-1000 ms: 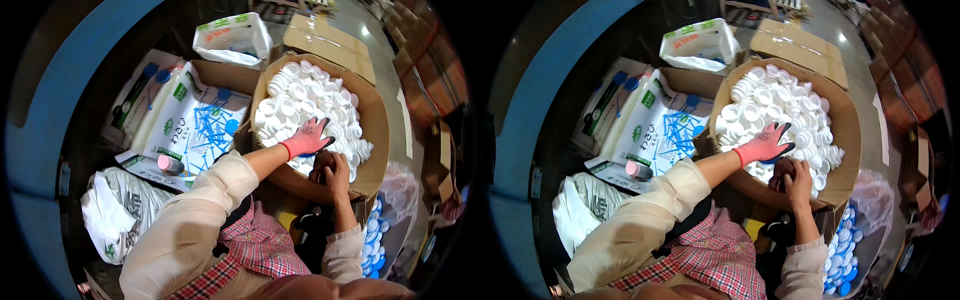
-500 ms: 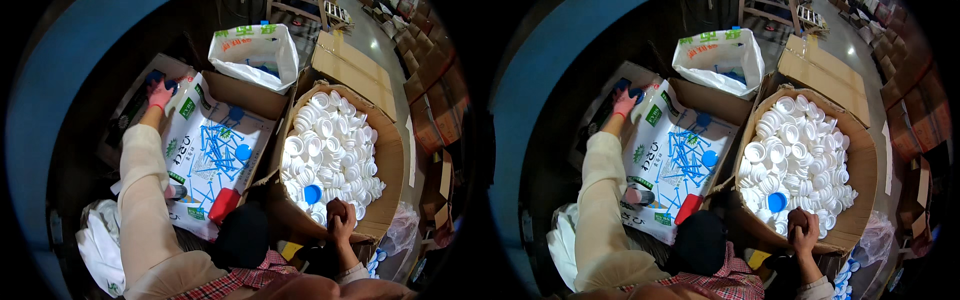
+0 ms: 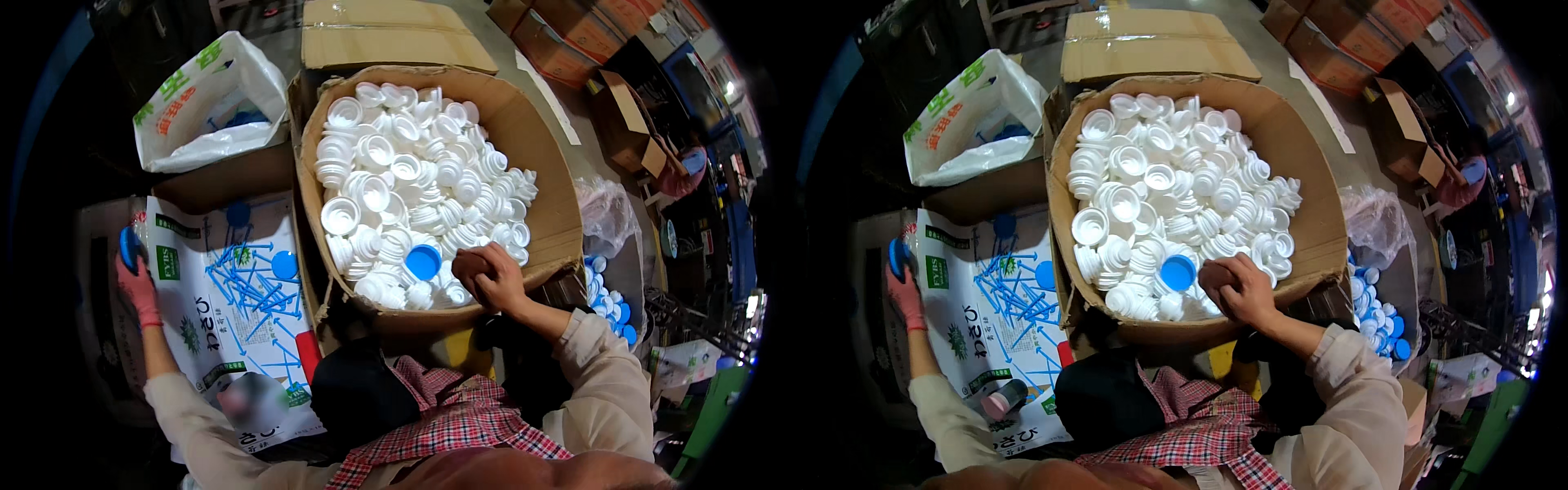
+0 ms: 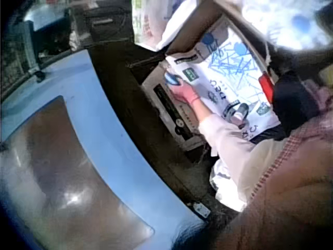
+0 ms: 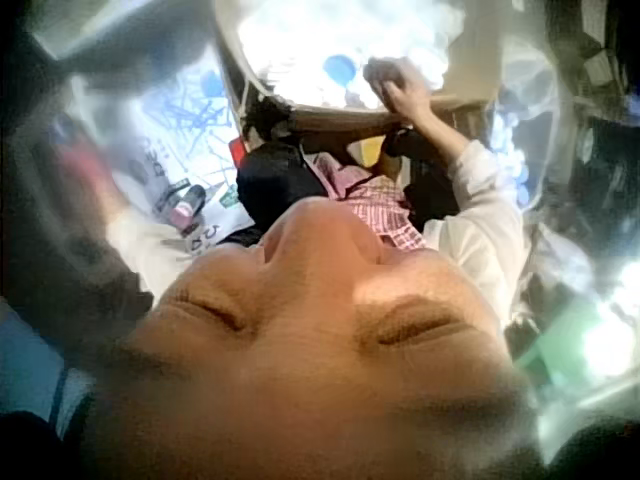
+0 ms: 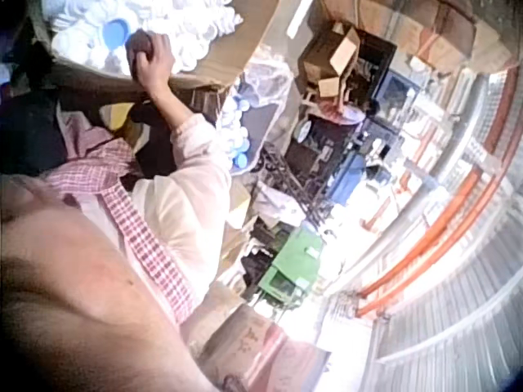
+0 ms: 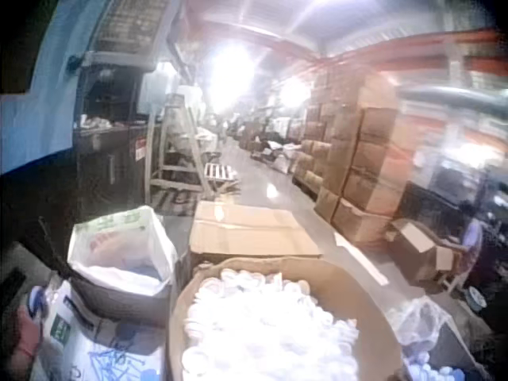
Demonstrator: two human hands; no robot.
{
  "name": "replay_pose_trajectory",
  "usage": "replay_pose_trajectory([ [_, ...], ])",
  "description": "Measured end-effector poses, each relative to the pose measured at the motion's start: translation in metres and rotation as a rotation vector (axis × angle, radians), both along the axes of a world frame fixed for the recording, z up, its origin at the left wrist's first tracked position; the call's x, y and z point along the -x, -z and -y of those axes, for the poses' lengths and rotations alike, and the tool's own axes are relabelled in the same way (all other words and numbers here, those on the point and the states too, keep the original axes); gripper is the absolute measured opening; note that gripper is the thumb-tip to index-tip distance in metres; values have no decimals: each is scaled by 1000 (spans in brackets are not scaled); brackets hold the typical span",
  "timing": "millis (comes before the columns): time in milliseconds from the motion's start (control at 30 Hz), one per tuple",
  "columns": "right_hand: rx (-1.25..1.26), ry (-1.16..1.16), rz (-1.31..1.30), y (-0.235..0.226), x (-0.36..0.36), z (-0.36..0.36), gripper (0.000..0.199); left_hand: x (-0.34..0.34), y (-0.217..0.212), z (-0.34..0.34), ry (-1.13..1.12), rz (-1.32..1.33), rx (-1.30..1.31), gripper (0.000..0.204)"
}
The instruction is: The person repeatedly picks white plastic bowls and blue lids from cardboard boxes, wipes the rims with a cloth, and screws the lids onto the bowls. The assembled containers are placed into a nearby bin. The person handles items one at a time and continues the cycle throughout the clip.
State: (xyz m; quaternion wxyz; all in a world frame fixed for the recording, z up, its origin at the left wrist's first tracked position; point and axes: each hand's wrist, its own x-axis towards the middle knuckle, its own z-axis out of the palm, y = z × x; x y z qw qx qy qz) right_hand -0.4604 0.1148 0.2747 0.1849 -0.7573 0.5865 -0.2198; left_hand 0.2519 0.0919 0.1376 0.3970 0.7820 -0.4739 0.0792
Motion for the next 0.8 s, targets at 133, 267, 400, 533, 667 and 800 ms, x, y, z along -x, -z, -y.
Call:
replay_pose_trajectory([
  [133,-18,-47,124,10,-5,2,43,179,-102,-14,448,-66,97,55],
  [267,49,-26,568,5,8,-1,49,385,-183,-5,997,-156,-20,48],
  [400,186,-291,748,-61,8,-4,57,487,-205,-1,1337,-257,-124,42],
  [533,135,-329,650,-59,29,-7,47,536,-198,11,1446,-1020,-74,56],
  [667,216,-84,609,-43,44,-7,41,604,-197,-2,1554,-1665,-110,57],
  [800,313,-11,409,-54,41,-17,39,615,-189,8,1323,-1997,-433,55],
])
